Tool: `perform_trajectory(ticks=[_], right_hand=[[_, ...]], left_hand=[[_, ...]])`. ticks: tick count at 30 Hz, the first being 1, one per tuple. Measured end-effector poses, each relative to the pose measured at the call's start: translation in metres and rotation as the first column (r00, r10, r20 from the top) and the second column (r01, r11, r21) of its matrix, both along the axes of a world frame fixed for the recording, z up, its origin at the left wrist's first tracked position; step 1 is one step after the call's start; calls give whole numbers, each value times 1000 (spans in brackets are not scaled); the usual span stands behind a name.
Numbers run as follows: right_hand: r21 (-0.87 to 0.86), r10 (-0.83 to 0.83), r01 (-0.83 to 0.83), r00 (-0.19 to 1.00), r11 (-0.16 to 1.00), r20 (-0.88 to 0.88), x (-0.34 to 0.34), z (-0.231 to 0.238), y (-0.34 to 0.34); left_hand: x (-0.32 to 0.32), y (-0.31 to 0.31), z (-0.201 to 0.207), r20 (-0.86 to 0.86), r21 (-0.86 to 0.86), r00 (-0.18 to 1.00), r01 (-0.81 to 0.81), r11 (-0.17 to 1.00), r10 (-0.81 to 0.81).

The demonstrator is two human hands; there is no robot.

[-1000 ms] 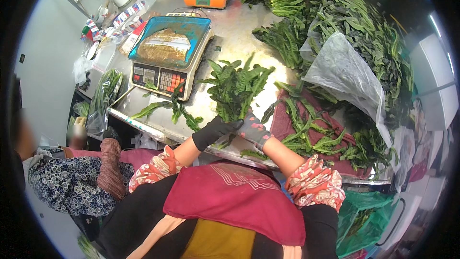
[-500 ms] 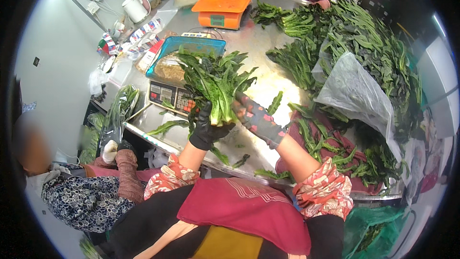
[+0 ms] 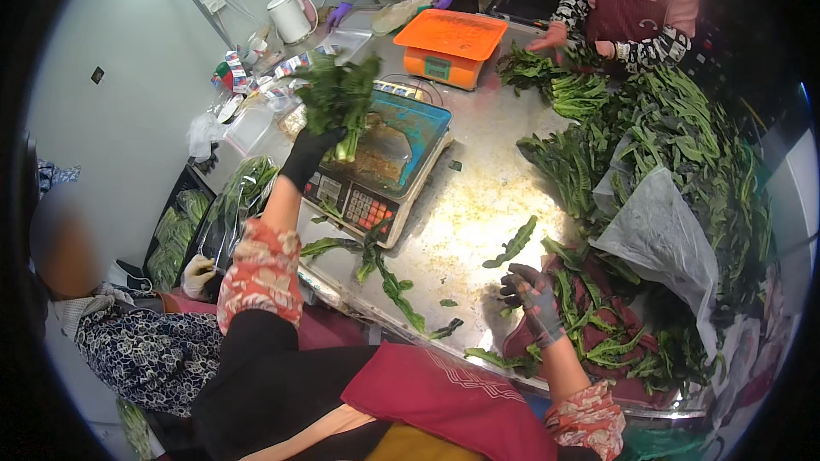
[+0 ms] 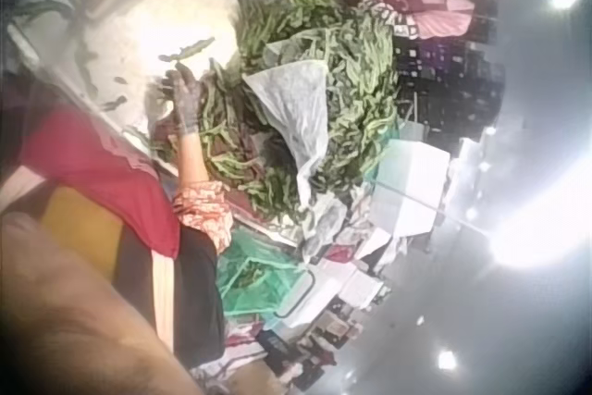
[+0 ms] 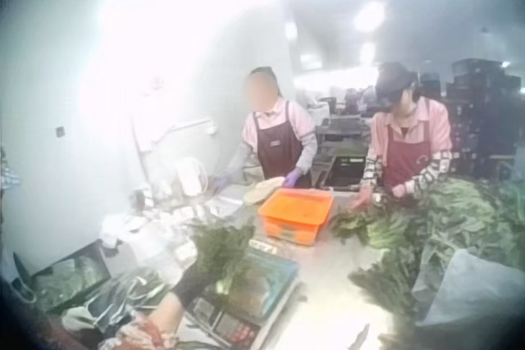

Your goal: The person sorts leafy green vegetables on a stainless steel table, picking up bunches, trimming stems, and placing them into piles or onto a digital scale. Another worker nearby also handles vegetables and uses a scale.

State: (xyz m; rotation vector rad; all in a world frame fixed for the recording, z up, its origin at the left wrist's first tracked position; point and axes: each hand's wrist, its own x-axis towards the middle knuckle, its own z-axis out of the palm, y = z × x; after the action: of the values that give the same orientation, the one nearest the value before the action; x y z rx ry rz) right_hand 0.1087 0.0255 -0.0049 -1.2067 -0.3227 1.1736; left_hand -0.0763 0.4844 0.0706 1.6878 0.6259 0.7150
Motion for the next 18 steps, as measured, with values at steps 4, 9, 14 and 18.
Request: perform_trajectory(ticks=[4, 9, 14, 18], right_hand=[[-87, 79, -62, 976, 994, 202, -32, 26, 26], [-10, 23, -23, 1000, 1000, -12, -34, 13, 6], [-74, -196, 192, 979, 979, -48, -41, -5, -33], [-123, -296, 306, 951, 944, 94, -55, 9, -48]], left_hand=[[29, 15, -24, -751, 460, 508, -57, 886, 423], [24, 60, -42, -563, 284, 770, -159, 946, 299], [14, 61, -30, -155, -111, 968, -218, 970, 200], [-19, 75, -39, -131, 937, 987, 92, 337, 96]])
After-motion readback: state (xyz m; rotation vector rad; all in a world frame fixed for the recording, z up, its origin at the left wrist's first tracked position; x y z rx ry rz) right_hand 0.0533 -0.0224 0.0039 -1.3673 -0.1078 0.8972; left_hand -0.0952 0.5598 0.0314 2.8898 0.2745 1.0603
